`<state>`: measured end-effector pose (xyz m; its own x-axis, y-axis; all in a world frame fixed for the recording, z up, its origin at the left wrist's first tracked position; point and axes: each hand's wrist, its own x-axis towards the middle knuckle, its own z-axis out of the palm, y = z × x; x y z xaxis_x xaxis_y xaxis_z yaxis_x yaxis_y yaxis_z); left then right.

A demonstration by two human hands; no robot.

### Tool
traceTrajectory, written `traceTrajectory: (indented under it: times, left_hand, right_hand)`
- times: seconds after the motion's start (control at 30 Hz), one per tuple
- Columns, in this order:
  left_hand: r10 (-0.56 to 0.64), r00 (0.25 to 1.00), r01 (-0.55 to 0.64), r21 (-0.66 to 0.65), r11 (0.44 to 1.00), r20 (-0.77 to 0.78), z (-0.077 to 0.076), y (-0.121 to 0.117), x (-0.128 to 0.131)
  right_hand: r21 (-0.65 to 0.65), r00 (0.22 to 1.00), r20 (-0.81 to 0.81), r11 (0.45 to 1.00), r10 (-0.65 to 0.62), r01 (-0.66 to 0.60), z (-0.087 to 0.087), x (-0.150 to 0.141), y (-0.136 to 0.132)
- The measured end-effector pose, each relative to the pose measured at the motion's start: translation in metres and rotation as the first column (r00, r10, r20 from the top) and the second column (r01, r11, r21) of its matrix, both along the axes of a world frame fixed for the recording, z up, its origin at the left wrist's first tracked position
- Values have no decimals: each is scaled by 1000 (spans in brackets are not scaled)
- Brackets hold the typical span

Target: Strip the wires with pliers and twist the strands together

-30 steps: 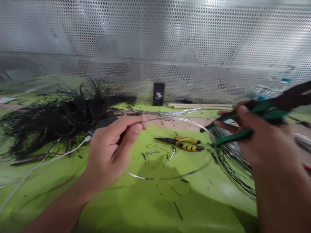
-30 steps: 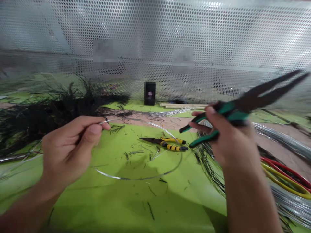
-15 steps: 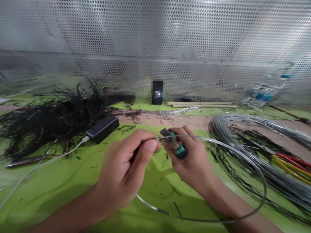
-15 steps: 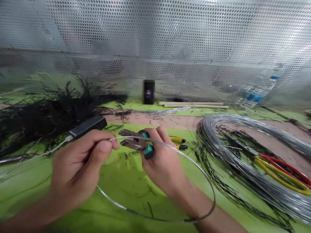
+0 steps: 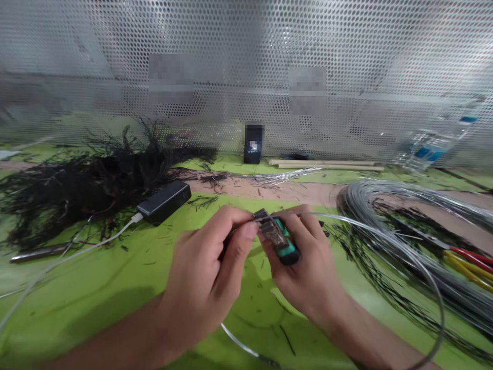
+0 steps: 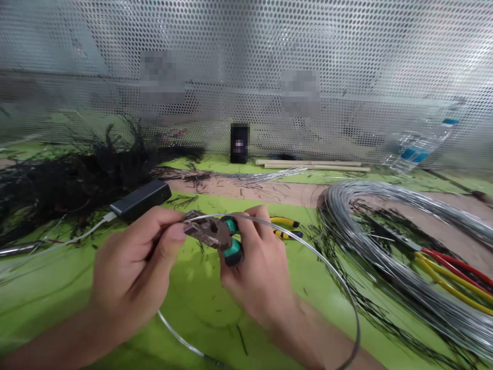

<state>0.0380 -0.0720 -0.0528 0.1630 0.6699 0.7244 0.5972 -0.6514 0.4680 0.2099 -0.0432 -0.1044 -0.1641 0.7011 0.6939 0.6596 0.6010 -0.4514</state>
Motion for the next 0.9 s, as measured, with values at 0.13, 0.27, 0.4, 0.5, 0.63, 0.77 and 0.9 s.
traceTrajectory:
  times: [0.13, 0.27, 0.4, 0.5, 0.63, 0.77, 0.9]
  left_hand:
    - [7, 1000, -7, -1, 1000, -6, -2, -1, 1]
    - [10, 1000, -10, -20, 1000, 10, -3, -1, 1]
    - [-7, 1000, 8, -55, 998, 28, -4, -1, 0]
    - [-47, 996, 53, -87, 995, 70, -3, -1, -1]
    - [-129, 978, 164, -218, 962, 165, 0, -4, -2]
    - [-201, 925, 312, -343, 886, 323, -1, -9, -3]
    - [-224, 835, 489, -490, 722, 503, -7, -13, -9]
  right_hand:
    - [-14, 1000, 14, 1000, -25, 25, 0, -2, -1]
    - [-27, 998, 38, 999, -44, 45, 0, -3, -1]
    - [-95, 997, 67, 994, -49, 55, 0, -3, -3]
    - [-123, 998, 57, 992, -29, 36, 0, -2, -2]
    - [-71, 999, 13, 996, 50, -49, 0, 3, 4]
    - [79, 994, 73, 993, 83, -88, 4, 9, 19]
    - [225, 987, 106, 964, 119, -140, 12, 15, 39]
